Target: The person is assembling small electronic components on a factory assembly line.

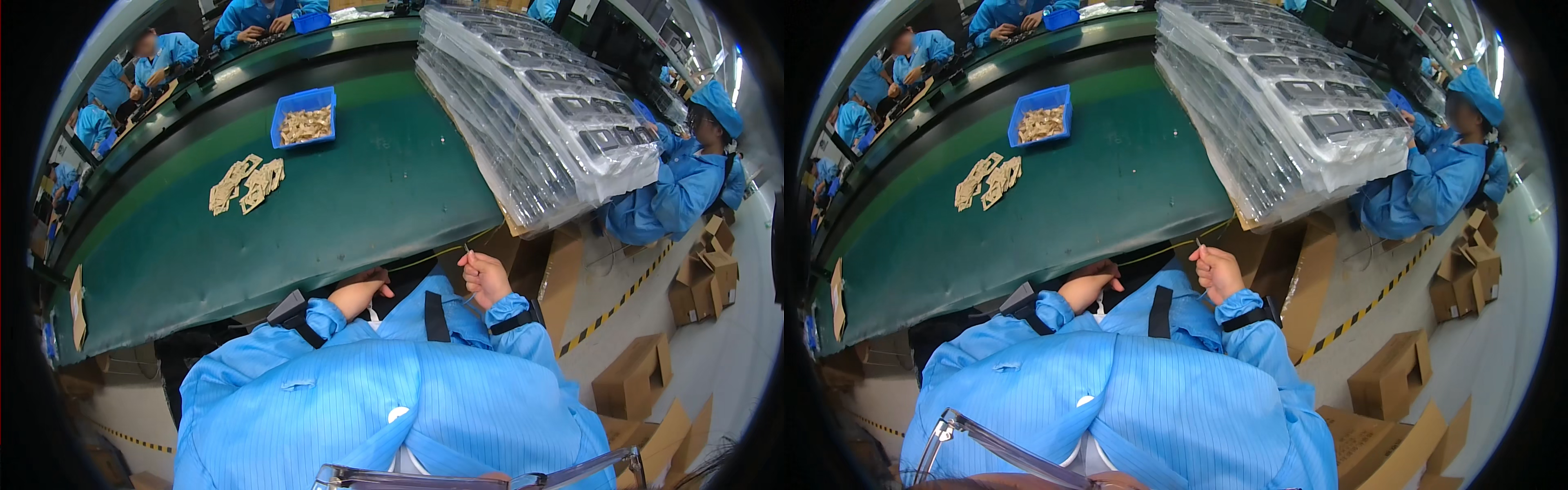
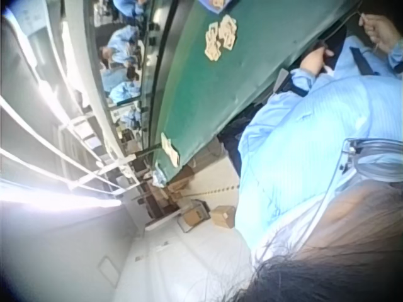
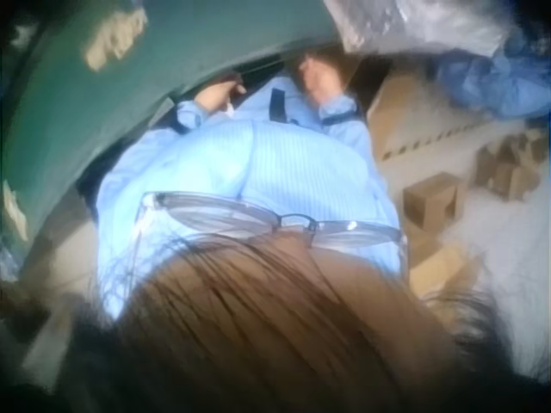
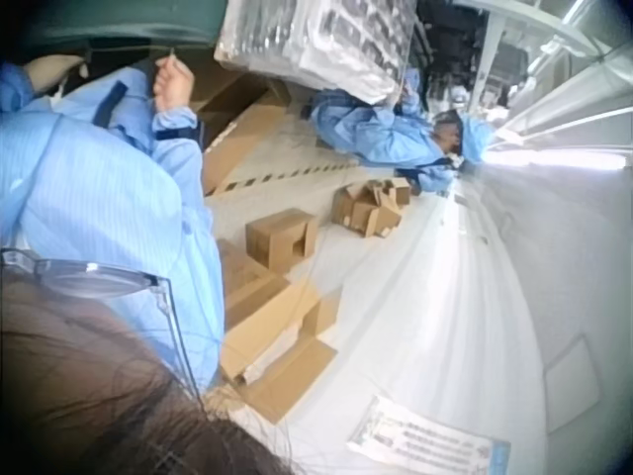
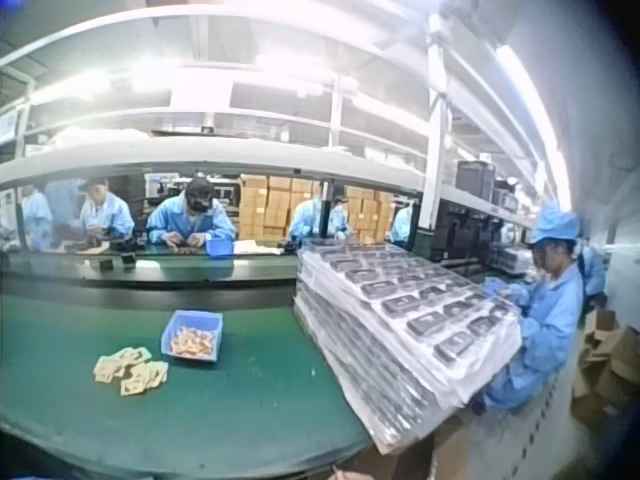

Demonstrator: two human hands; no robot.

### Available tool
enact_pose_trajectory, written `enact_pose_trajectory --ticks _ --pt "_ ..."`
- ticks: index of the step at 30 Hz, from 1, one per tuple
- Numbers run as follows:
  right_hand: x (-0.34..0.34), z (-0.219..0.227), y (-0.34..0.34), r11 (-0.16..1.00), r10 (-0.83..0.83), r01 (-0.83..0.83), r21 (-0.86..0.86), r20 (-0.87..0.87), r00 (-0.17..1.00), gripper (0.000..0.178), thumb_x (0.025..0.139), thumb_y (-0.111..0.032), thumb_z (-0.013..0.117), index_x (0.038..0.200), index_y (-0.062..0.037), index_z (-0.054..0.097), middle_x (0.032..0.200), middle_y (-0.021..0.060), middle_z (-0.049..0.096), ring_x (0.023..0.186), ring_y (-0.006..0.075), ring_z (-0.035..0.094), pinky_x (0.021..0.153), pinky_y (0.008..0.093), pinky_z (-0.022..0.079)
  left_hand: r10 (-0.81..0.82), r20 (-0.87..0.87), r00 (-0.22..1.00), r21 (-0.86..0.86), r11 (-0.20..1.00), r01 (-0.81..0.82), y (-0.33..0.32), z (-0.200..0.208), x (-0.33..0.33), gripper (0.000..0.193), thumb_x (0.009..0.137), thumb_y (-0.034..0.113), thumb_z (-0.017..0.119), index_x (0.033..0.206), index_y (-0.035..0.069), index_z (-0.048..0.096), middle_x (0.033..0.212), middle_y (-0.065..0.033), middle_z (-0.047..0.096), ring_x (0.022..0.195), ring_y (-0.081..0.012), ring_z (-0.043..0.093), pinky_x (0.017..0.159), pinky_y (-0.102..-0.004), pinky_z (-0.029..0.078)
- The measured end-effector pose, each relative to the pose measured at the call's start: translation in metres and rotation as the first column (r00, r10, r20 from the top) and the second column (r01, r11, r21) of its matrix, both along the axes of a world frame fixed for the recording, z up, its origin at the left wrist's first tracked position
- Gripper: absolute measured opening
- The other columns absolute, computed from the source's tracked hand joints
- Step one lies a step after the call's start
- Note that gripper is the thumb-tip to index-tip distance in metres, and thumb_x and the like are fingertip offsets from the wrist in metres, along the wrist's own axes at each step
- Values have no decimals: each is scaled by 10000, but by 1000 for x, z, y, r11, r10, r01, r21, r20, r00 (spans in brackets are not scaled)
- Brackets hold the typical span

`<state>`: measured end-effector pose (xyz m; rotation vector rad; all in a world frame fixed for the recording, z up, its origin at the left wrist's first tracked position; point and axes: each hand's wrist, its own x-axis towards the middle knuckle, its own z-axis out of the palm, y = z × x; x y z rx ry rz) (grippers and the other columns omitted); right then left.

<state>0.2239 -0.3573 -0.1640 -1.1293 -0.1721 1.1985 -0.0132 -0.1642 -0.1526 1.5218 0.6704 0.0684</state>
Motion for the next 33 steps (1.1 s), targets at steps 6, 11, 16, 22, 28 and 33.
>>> enact_pose_trajectory --ticks 6,11,16,22,28,33 --pt "1 7 7 1000 -9 9 0 19 1000 278 1064 -231 529 961 14 613 654 -46 410 507 43 307 440 219 231 -25 -53 998 -28 999 23 -2 11 -1 197 965 156 524 1063 3 602 897 -101 684 876 -162 632 983 -292 413" --pt "-2 3 6 991 -16 45 -123 226 974 340 1058 -310 537 1067 19 622 787 11 566 628 91 491 542 230 376 -60 -21 998 -76 995 59 3 2 -5 440 1046 270 508 1351 -47 530 1348 -155 596 1111 -218 663 1039 -314 434" --pt "-4 3 -28 951 -53 305 -56 940 337 334 1018 -259 620 1224 2 649 1104 76 702 942 172 672 839 297 521 -60 -45 997 115 991 65 2 30 -54 498 1062 285 530 1443 -32 484 1283 -198 672 1186 -276 647 1051 -332 465" --pt "-37 195 -71 772 -134 -422 475 771 623 450 1015 12 480 1456 -71 512 1055 236 690 927 277 700 826 397 580 -266 148 952 214 949 232 0 149 -109 251 1038 84 553 1221 -51 658 1145 -148 733 1126 -190 659 1005 -334 496" --pt "-78 326 -26 310 73 -948 76 992 103 357 975 15 577 1313 -83 642 1189 209 701 937 360 715 771 398 590 -207 352 913 540 842 -17 40 224 -70 169 981 46 588 1097 -39 677 991 -123 759 971 -184 716 865 -315 549" --pt "-46 356 4 299 304 -954 -11 949 84 554 808 -285 752 1284 -31 623 1190 207 657 1000 328 657 806 381 537 -351 386 853 634 773 31 70 225 -35 177 964 40 598 1103 -35 680 991 -139 755 954 -219 728 855 -329 557"
